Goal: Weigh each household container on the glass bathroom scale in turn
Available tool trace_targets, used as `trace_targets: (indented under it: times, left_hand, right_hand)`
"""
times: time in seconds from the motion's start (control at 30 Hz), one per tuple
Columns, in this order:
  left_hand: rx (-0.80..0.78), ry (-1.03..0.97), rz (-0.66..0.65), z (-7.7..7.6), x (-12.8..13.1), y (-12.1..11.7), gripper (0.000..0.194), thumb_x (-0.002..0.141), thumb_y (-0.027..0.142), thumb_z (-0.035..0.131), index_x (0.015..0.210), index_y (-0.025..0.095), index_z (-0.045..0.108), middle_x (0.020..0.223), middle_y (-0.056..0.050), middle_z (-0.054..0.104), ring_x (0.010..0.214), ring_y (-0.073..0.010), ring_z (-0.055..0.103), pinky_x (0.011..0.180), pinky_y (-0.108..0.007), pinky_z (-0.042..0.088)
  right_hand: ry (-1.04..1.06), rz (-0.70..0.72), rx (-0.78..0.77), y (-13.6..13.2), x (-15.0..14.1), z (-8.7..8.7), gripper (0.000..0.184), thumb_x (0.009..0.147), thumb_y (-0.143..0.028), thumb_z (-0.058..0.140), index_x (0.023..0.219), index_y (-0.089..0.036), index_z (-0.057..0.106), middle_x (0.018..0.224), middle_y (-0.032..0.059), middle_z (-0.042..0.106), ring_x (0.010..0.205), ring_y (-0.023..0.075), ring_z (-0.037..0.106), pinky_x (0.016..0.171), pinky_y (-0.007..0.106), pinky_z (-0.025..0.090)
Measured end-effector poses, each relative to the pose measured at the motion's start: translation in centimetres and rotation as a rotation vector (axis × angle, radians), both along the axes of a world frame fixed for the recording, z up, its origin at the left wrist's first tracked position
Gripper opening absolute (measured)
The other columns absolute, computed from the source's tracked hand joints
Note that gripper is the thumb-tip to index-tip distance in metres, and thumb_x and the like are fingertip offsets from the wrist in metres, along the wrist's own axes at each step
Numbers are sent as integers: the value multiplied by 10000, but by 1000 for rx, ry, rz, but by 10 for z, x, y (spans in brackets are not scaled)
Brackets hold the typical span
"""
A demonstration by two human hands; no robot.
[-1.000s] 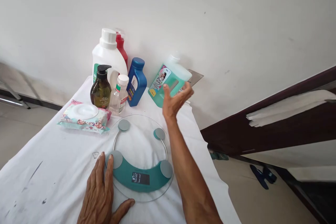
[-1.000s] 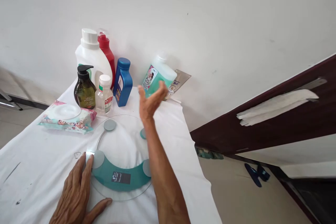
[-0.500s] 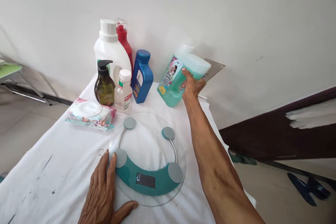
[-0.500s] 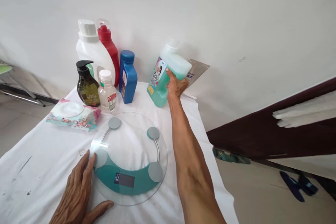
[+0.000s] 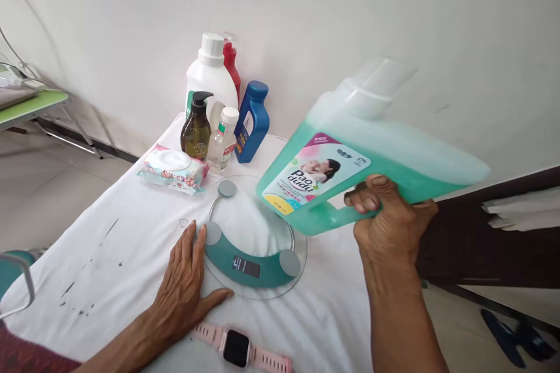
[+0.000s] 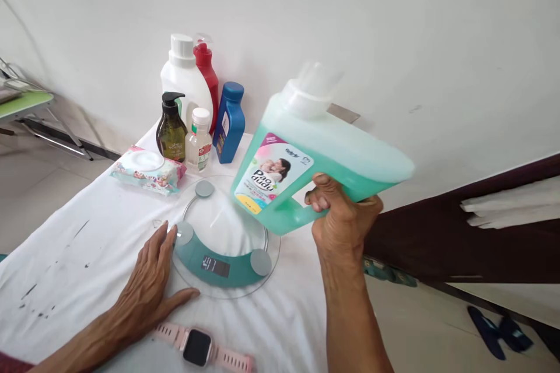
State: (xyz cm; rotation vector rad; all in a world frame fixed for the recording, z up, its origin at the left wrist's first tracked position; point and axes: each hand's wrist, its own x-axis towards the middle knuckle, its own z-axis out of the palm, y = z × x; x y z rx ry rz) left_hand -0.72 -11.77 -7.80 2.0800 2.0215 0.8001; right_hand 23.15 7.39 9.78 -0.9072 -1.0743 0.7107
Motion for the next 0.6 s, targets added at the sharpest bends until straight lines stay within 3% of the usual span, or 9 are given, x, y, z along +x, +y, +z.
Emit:
trace_targets:
  times: [0.17,0.37,0.53,0.6]
  left_hand:
    - [-15,-16,-29,4,-4,2,1180,871,608,722,1682,187,-24,1667,-289,248,1536,-480,327,1160,-650,402]
    - [-39,-41,-40,7,-4,3,1154,876,643,699,1674,169,13,1673,-294,225,1551,-478,293,1183,-661,359]
    - [-53,-54,-48,8,-5,4,1180,865,666,702,1676,182,-5,1674,-295,216,1553,-487,282,1177,-673,356]
    - [-57,-53,-50,8,-5,5,1179,867,677,695,1677,183,-4,1676,-298,212,1554,-489,277,1176,-676,355]
  right_hand:
    - [33,88,-53,-30,-25,-16,387,570,-300,896,463,-210,535,400,-86,348,354,64,328,369,273,313]
    - [24,142,-93,-31,-42,-29,357,546,-289,891,449,-221,555,391,-91,351,363,67,329,389,269,316]
    - [-26,145,-85,-27,-42,-37,477,591,-425,911,467,-230,493,416,-91,324,376,71,314,397,283,335]
    - [-82,160,-58,-26,-38,-39,494,638,-531,895,518,-233,520,458,-73,374,414,100,389,434,303,398]
